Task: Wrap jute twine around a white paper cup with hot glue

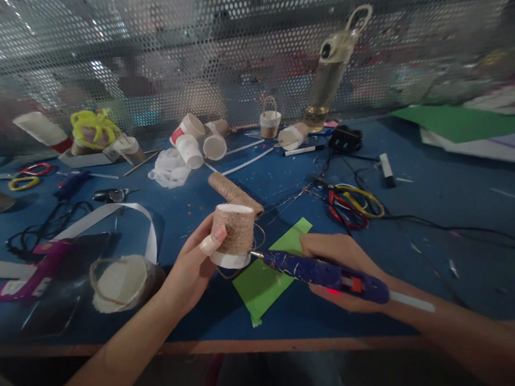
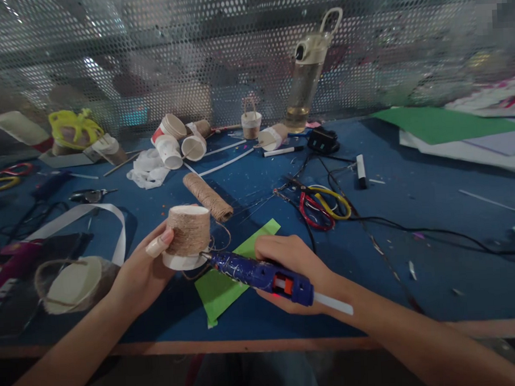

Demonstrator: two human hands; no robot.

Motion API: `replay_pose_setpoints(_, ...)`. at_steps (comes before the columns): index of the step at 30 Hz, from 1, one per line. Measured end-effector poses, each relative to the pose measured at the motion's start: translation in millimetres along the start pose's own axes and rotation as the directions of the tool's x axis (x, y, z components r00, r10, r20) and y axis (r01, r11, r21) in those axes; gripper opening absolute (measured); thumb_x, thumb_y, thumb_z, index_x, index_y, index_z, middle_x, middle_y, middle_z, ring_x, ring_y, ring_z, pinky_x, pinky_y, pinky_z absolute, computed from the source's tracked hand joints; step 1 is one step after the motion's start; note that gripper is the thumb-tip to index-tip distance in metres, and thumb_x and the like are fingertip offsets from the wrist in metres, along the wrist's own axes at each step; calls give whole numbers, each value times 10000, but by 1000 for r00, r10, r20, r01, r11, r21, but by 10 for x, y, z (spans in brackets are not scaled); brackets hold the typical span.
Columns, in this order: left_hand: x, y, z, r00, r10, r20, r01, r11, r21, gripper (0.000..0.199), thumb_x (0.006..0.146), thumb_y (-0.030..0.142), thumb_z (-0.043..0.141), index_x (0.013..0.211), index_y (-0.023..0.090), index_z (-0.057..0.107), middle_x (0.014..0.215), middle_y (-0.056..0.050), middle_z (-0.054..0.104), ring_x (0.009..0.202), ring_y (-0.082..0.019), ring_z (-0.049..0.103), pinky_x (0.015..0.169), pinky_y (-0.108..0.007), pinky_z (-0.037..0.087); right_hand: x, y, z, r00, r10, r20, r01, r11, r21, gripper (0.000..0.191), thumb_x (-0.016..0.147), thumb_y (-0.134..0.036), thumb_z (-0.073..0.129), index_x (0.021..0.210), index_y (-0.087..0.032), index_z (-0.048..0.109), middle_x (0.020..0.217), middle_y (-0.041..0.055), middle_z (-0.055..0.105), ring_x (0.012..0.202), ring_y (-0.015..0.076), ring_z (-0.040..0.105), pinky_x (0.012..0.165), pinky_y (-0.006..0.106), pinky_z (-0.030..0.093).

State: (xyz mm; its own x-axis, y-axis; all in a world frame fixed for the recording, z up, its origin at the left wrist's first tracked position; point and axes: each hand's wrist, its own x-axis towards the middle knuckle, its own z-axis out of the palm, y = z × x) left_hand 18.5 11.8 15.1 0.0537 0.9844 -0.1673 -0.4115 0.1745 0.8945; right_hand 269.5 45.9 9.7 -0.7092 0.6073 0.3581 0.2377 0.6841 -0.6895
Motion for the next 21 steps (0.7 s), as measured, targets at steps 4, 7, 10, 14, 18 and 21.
replay_pose_setpoints(4, 8, 2, 12, 1000, 1, -9, -1, 1000, -6, 405, 858, 370, 694, 1241, 237, 687, 1165, -63, 734, 1108, -272, 650, 881, -320, 495, 0, -11, 9, 1000, 2, -8, -2, 1000, 1, 254, 788, -235, 571, 712, -238, 329, 640, -49, 391, 546, 115, 357, 527, 271, 265)
replay_pose_setpoints(7, 10, 7, 6, 1000, 11, 7, -11, 1000, -17, 378, 869, 376, 680, 1221, 238, 702, 1161, -55, 737, 1115, -268, 649, 887, -317, 497, -1, 2, 16, 1000, 5, -18, -5, 1000, 12, 254, 794, -240, 579, 713, -237, 338, 643, -49, 394, 555, 115, 367, 539, 270, 274)
replay_pose_setpoints(10, 9, 1, -18, 1000, 25, 2, -25, 1000, -18, 357, 886, 374, 658, 1211, 236, 709, 1167, -57, 736, 1129, -271, 642, 928, -336, 492, -2, 17, 19, 1000, 12, -19, -12, 1000, 21, 270, 802, -263, 594, 712, -236, 340, 644, -50, 393, 561, 117, 371, 548, 269, 278)
replay_pose_setpoints(14, 12, -19, -58, 1000, 30, -1, -30, 999, -25, 344, 899, 352, 642, 1214, 232, 709, 1138, -58, 745, 1140, -265, 638, 973, -344, 483, -3, 26, 18, 1000, 17, -20, -17, 1000, 9, 281, 795, -253, 607, 708, -235, 341, 650, -50, 397, 562, 114, 372, 551, 266, 279)
replay_pose_setpoints(18, 20, -21, -73, 999, 47, 8, -46, 996, -72, 306, 914, 344, 621, 1180, 232, 724, 1115, -41, 749, 1125, -239, 647, 942, -306, 495, 10, 31, 12, 999, 38, -28, -38, 999, -13, 238, 777, -191, 583, 692, -231, 364, 634, -49, 424, 544, 108, 394, 531, 252, 291)
replay_pose_setpoints(21, 24, -14, -66, 997, 46, 55, -41, 995, -94, 291, 932, 342, 595, 1167, 231, 726, 1114, -38, 746, 1095, -230, 660, 880, -291, 512, 27, 33, 10, 998, 49, -29, -49, 999, -12, 213, 779, -176, 566, 677, -225, 387, 620, -47, 438, 527, 104, 405, 517, 245, 301)
